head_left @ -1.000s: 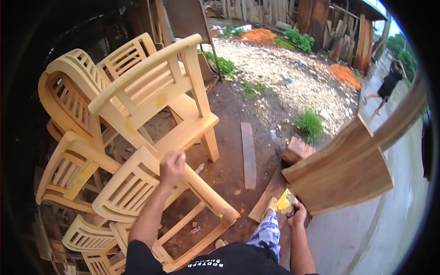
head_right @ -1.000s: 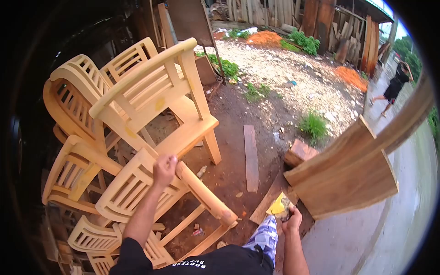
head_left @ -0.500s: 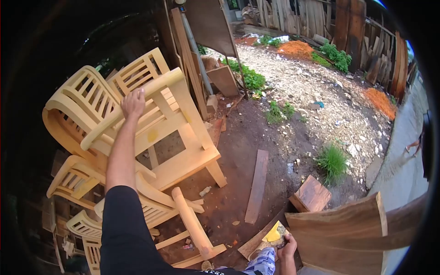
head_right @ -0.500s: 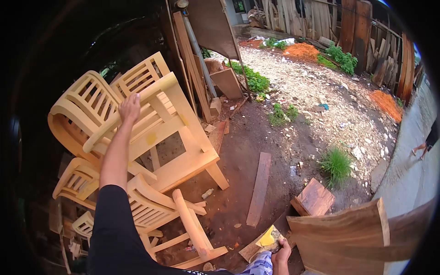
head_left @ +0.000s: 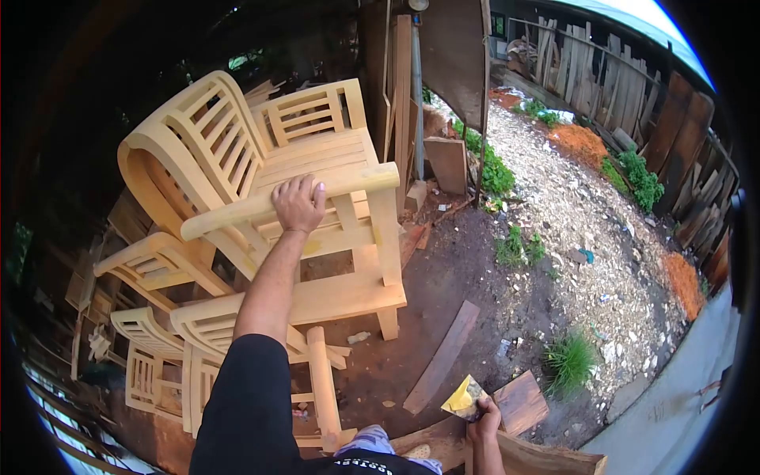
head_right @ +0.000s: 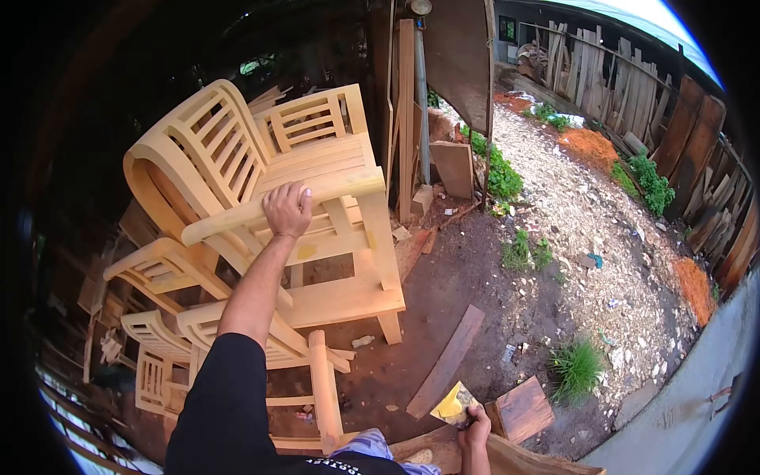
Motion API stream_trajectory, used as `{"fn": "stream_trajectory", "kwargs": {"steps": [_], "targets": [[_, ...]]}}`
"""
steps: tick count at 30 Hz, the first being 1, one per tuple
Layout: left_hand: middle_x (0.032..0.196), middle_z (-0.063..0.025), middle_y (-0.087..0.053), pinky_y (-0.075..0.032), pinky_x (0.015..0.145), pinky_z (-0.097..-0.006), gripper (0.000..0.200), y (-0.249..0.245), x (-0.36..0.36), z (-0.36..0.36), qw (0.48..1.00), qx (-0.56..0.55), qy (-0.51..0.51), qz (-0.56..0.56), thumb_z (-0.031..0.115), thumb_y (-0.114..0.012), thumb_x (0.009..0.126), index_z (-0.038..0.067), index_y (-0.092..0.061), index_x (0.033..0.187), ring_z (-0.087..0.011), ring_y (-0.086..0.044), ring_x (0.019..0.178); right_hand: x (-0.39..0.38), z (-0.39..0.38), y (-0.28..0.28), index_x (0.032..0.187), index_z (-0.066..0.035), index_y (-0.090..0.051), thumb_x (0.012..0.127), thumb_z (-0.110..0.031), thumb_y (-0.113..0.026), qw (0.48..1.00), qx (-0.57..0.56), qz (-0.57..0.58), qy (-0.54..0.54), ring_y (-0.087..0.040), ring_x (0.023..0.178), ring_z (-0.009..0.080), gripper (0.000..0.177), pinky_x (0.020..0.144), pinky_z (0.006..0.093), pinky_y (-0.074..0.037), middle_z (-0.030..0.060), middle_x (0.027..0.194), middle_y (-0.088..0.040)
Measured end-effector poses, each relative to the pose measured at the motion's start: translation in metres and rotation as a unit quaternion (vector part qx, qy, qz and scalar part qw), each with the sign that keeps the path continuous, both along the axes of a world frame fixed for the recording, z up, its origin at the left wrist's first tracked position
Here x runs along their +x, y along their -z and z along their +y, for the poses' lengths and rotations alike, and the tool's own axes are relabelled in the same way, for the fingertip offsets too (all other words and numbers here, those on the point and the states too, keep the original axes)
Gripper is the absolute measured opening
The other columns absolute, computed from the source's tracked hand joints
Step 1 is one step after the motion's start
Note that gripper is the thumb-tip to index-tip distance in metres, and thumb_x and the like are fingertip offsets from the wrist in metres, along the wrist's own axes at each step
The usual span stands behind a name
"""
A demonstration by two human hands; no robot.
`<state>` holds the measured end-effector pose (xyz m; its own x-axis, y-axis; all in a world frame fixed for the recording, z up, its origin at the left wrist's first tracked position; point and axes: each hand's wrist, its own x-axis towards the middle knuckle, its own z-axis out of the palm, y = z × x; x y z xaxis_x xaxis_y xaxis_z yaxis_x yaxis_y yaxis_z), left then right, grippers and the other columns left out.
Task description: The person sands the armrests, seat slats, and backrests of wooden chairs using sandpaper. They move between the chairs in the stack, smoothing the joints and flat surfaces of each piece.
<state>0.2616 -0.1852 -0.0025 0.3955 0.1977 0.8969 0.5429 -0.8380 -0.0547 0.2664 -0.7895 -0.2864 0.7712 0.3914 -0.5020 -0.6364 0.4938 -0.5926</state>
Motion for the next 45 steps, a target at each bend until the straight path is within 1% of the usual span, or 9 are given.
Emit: {"fn": "stream_trajectory", "kwargs": {"steps": [5, 13, 17, 21, 23, 26, 29, 36, 45], "targets": [[0.099, -0.0079, -0.072, -0.044, 0.093, -0.0441, 0.030, 0.002, 0.002, 0.007, 0.999, 0.011, 0.022, -0.025, 0.036, -0.061, 0.092, 0.010, -0.072, 0.103, -0.0291, -0.065, 0.096, 0.049, 0.053, -0.016, 0.120, 0.002, -0.062, 0.081, -0.006, -0.053, 0.997, 0.013, -0.039, -0.065, -0.066, 0.114, 0.0296, 0.041, 0.108, 0.0436, -0.049, 0.0123, 0.121, -0.069], [0.100, -0.0087, -0.073, -0.045, 0.090, -0.0427, 0.030, 0.007, -0.003, 0.014, 0.998, 0.030, 0.045, -0.034, 0.033, -0.060, 0.095, 0.008, -0.072, 0.107, -0.0288, -0.067, 0.095, 0.111, 0.157, -0.161, 0.120, 0.003, -0.062, 0.082, 0.000, -0.059, 0.961, 0.018, -0.248, -0.122, -0.068, 0.105, 0.0241, 0.039, 0.099, 0.0396, -0.055, 0.0126, 0.111, -0.069], [0.103, -0.0113, -0.073, -0.045, 0.092, -0.0427, 0.034, 0.007, -0.006, 0.013, 0.996, 0.027, 0.077, -0.028, 0.035, -0.061, 0.095, 0.006, -0.071, 0.110, -0.0307, -0.066, 0.097, 0.154, 0.211, -0.237, 0.120, -0.004, -0.066, 0.097, -0.011, -0.062, 0.805, -0.067, -0.563, -0.177, -0.068, 0.094, 0.0162, 0.024, 0.080, 0.0304, -0.058, 0.0056, 0.104, -0.070], [0.104, -0.0143, -0.072, -0.044, 0.096, -0.0436, 0.039, 0.000, -0.016, 0.017, 0.994, -0.004, 0.112, 0.002, 0.036, -0.063, 0.094, 0.004, -0.070, 0.115, -0.0328, -0.066, 0.099, 0.155, 0.283, -0.348, 0.118, -0.008, -0.071, 0.099, -0.007, -0.060, 0.554, -0.264, -0.772, -0.168, -0.061, 0.058, 0.0118, 0.022, 0.051, 0.0310, -0.047, 0.0046, 0.074, -0.070], [0.107, -0.0157, -0.072, -0.046, 0.096, -0.0455, 0.043, -0.005, -0.022, 0.018, 0.991, -0.028, 0.127, 0.041, 0.039, -0.065, 0.093, 0.003, -0.069, 0.117, -0.0343, -0.066, 0.100, 0.160, 0.321, -0.375, 0.116, -0.005, -0.073, 0.098, -0.004, -0.060, 0.431, -0.265, -0.849, -0.151, -0.065, 0.057, 0.0147, 0.022, 0.051, 0.0320, -0.050, 0.0085, 0.075, -0.072], [0.112, -0.0184, -0.071, -0.048, 0.097, -0.0479, 0.052, -0.030, -0.035, 0.028, 0.969, -0.121, 0.154, 0.153, 0.044, -0.069, 0.091, 0.002, -0.067, 0.123, -0.0369, -0.066, 0.105, 0.169, 0.363, -0.395, 0.114, -0.003, -0.072, 0.097, -0.006, -0.064, 0.351, -0.307, -0.864, -0.191, -0.073, 0.071, 0.0252, 0.020, 0.066, 0.0417, -0.057, 0.0143, 0.088, -0.076], [0.116, -0.0209, -0.071, -0.051, 0.098, -0.0484, 0.063, -0.059, -0.043, 0.046, 0.921, -0.235, 0.149, 0.272, 0.052, -0.071, 0.089, 0.003, -0.065, 0.128, -0.0389, -0.066, 0.110, 0.171, 0.394, -0.404, 0.112, -0.002, -0.073, 0.095, -0.005, -0.064, 0.277, -0.314, -0.885, -0.206, -0.073, 0.072, 0.0289, 0.019, 0.067, 0.0422, -0.059, 0.0162, 0.088, -0.075], [0.119, -0.0205, -0.071, -0.052, 0.100, -0.0483, 0.073, -0.054, -0.044, 0.050, 0.916, -0.243, 0.102, 0.302, 0.064, -0.069, 0.088, 0.006, -0.062, 0.133, -0.0390, -0.067, 0.112, 0.180, 0.422, -0.389, 0.109, 0.002, -0.072, 0.092, 0.000, -0.064, 0.236, -0.320, -0.894, -0.209, -0.074, 0.083, 0.0351, 0.019, 0.076, 0.0462, -0.061, 0.0183, 0.089, -0.075], [0.117, -0.0209, -0.072, -0.053, 0.098, -0.0494, 0.070, -0.053, -0.043, 0.048, 0.923, -0.249, 0.096, 0.278, 0.060, -0.071, 0.086, 0.007, -0.063, 0.131, -0.0399, -0.068, 0.110, 0.169, 0.421, -0.375, 0.112, 0.002, -0.071, 0.086, 0.006, -0.063, 0.240, -0.309, -0.899, -0.197, -0.075, 0.091, 0.0352, 0.027, 0.084, 0.0466, -0.063, 0.0188, 0.099, -0.076]]}}
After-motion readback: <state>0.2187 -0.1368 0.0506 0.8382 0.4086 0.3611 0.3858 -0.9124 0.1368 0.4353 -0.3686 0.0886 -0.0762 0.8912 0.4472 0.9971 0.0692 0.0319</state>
